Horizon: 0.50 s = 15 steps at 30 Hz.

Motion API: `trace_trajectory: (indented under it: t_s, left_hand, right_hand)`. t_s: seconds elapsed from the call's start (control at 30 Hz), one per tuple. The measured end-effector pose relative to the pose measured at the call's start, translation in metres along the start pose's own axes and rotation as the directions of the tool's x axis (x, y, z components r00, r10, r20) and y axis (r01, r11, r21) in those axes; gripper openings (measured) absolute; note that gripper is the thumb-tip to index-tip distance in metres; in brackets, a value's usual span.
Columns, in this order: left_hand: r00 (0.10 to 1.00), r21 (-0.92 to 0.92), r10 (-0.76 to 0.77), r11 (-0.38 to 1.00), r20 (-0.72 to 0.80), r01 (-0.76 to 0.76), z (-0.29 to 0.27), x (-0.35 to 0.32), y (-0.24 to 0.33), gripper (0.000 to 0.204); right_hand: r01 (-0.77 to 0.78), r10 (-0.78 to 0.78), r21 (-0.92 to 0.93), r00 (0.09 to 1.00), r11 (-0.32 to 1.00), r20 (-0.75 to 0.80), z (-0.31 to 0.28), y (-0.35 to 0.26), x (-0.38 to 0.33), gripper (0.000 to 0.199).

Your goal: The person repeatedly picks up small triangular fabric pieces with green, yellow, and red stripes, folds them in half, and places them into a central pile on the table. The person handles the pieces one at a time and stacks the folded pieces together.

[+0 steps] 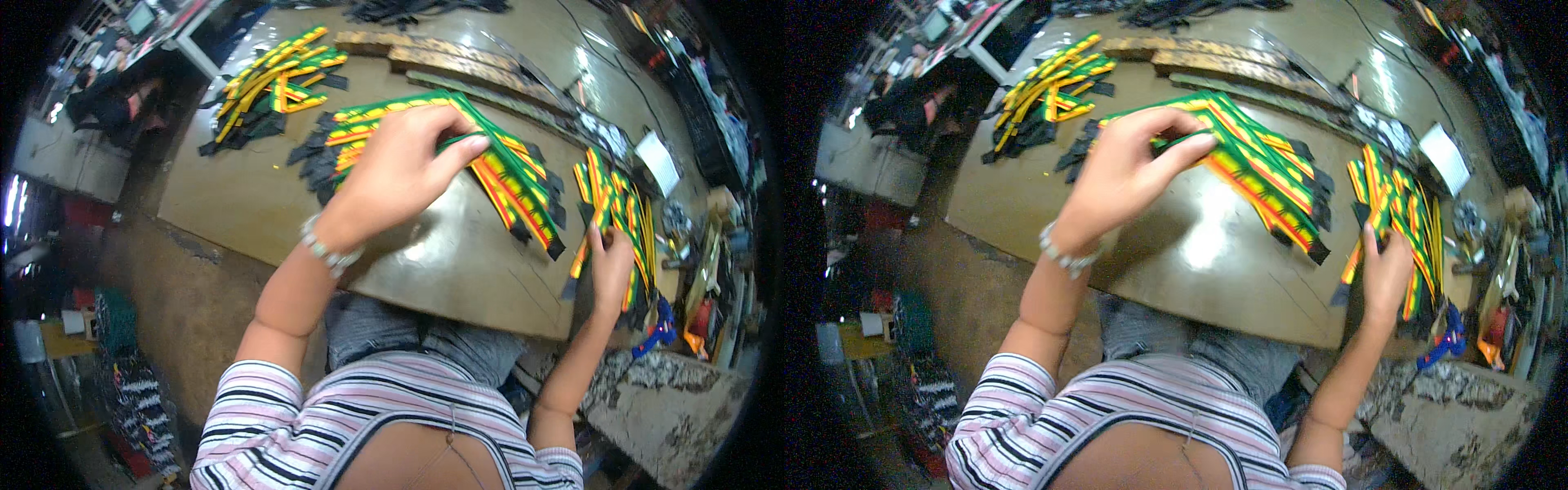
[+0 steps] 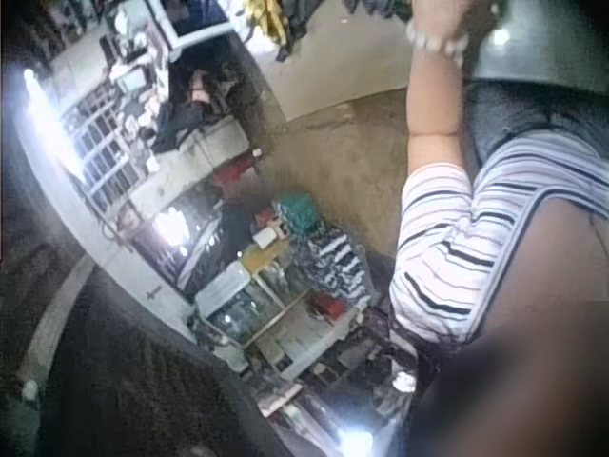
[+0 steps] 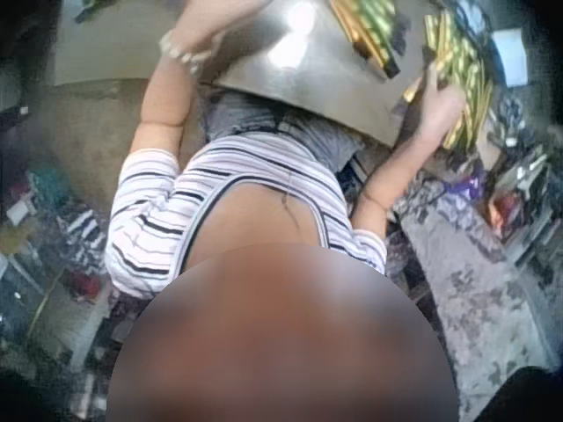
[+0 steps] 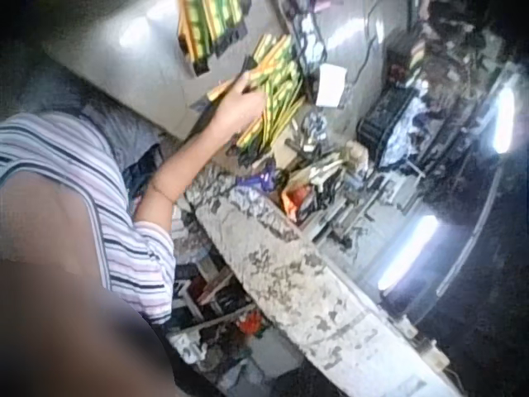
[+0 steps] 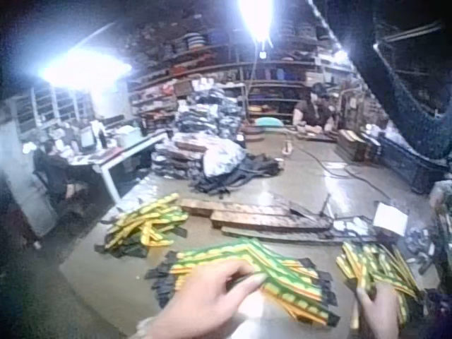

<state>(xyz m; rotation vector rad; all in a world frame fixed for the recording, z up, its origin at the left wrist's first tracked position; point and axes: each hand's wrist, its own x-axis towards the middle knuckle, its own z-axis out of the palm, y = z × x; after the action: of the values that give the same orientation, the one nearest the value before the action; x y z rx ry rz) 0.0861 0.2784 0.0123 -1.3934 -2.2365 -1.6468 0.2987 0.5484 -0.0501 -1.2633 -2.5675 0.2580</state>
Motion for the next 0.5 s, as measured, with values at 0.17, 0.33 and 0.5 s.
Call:
trace_trajectory:
  t_s: [0.17,0.33,0.5]
  left_hand:
    - [0.999,0.571,0.048,0.82,0.002,-0.04,-0.002,0.046,-0.072,0.055]
    - [0.954,0.481,-0.039,0.857,-0.299,0.186,-0.081,0.053,-0.141,0.035]
    - [0.938,0.823,-0.163,0.45,-0.306,0.346,-0.17,0.047,-0.191,0.026]
  right_hand:
    - [0.162,-0.167,-0.051,0.979,0.985,-0.115,0.029,0.023,0.003,0.046]
    - [0.12,-0.094,0.151,0.981,0.981,-0.169,0.036,0.027,0.01,0.034]
    - [0.039,0.006,0.535,0.997,0.844,-0.082,0.039,0.043,0.017,0.026]
